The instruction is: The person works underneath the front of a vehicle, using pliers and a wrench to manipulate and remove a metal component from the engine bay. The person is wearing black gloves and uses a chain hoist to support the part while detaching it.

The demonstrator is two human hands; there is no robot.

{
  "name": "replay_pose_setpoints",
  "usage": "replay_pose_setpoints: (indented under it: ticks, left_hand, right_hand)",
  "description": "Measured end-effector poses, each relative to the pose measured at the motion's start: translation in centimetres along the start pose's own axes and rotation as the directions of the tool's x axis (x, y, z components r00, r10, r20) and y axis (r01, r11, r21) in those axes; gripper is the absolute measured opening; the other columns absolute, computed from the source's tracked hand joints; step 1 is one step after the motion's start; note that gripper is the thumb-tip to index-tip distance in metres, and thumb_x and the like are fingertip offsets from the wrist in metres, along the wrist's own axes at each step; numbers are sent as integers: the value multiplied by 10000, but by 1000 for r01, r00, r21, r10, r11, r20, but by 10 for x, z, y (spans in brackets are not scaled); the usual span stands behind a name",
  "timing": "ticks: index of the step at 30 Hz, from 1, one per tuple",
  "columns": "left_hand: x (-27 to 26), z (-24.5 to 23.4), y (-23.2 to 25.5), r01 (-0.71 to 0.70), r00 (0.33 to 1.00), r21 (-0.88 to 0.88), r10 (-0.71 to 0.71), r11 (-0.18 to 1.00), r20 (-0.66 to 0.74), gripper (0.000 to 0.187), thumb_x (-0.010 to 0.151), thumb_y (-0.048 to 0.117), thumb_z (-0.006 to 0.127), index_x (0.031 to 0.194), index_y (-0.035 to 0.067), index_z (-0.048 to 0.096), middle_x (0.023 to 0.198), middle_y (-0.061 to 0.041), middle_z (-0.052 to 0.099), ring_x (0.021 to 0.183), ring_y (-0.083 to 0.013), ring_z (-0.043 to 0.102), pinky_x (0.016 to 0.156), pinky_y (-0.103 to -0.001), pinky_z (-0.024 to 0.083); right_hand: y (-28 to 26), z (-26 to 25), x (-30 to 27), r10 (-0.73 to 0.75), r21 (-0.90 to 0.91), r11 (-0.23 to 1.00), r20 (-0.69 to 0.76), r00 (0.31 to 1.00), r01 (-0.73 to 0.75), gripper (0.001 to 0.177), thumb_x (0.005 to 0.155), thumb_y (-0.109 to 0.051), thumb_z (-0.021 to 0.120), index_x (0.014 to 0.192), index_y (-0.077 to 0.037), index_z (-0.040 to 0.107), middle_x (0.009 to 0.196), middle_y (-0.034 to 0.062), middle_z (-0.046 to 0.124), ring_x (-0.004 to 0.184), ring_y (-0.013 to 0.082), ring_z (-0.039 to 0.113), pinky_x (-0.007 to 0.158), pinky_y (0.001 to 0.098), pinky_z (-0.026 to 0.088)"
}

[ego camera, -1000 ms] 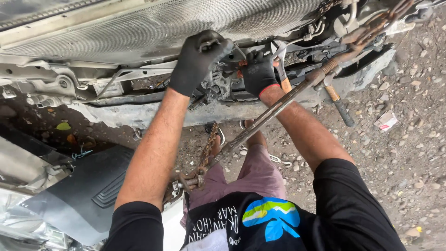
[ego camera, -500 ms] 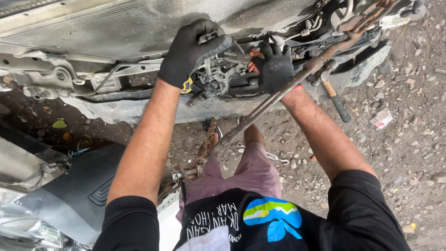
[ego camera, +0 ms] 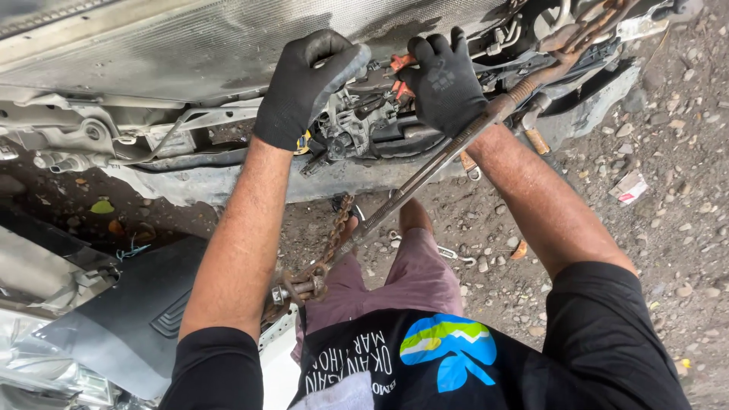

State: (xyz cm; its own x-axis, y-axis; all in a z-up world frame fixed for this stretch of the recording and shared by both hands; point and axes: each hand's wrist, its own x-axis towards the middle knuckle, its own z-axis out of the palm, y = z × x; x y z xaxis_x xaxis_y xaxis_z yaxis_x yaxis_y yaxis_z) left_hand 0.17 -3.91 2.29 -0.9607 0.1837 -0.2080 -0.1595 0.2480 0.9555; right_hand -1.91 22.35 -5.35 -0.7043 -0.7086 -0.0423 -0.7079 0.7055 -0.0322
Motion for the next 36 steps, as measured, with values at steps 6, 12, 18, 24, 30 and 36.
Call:
replay_pose_setpoints:
  ticks: [6, 12, 18, 24, 30, 36]
  left_hand:
    - [2, 5, 4, 6, 1000, -102, -7, 995, -10, 231, 1026, 272, 739, 994, 44, 728, 919, -40, 763, 855, -102, 715, 807, -283, 596]
    - [-12, 10, 8, -264, 963, 32, 261, 964, 74, 391, 1107, 423, 708, 1148, 36, 667, 1145, -88, 735, 1135, -162, 709, 1053, -343, 573]
    - [-11, 22, 4, -185, 980, 94, 191, 978, -53, 609, 999, 643, 678, 1061, 38, 643, 992, -40, 661, 1004, -162, 684, 935, -359, 613]
    - [-13, 25, 5, -258, 962, 100, 264, 961, -62, 597, 1009, 637, 685, 1048, 43, 637, 994, -57, 670, 1018, -172, 684, 977, -368, 586]
    - [-18, 11, 13, -162, 986, 1, 161, 987, -41, 604, 943, 657, 697, 1037, 65, 625, 944, -23, 695, 952, -126, 712, 933, -313, 608]
    - [-19, -11, 1, -231, 956, -143, 252, 962, 149, 444, 964, 389, 831, 1121, 18, 643, 1076, -70, 672, 1018, -132, 641, 933, -328, 556]
  right_hand:
    - [13, -15, 8, -69, 26, 997, 90, 994, 67, 226, 907, -314, 713, 1088, -212, 803, 1115, 107, 604, 1052, 298, 561, 821, 446, 495]
    - [13, -5, 4, -140, -17, 990, 124, 982, 143, 373, 714, -407, 773, 930, -103, 761, 972, 113, 610, 849, 249, 620, 701, 381, 525]
    - [1, -25, 2, -42, 31, 999, 273, 961, 35, 493, 714, -514, 811, 891, -57, 760, 938, 133, 650, 895, 277, 667, 723, 402, 563]
    - [-7, 0, -17, 42, 138, 986, 361, 932, -98, 415, 753, -441, 785, 978, -93, 779, 988, 152, 712, 917, 298, 709, 757, 425, 581]
    - [-16, -24, -13, 79, 110, 987, 285, 955, -115, 421, 740, -447, 785, 994, -112, 784, 1050, 141, 680, 970, 313, 667, 772, 447, 562]
    - [-9, 2, 1, 3, 28, 1000, 46, 999, -4, 436, 734, -409, 767, 1118, -205, 784, 1138, 78, 607, 1056, 301, 568, 813, 465, 470]
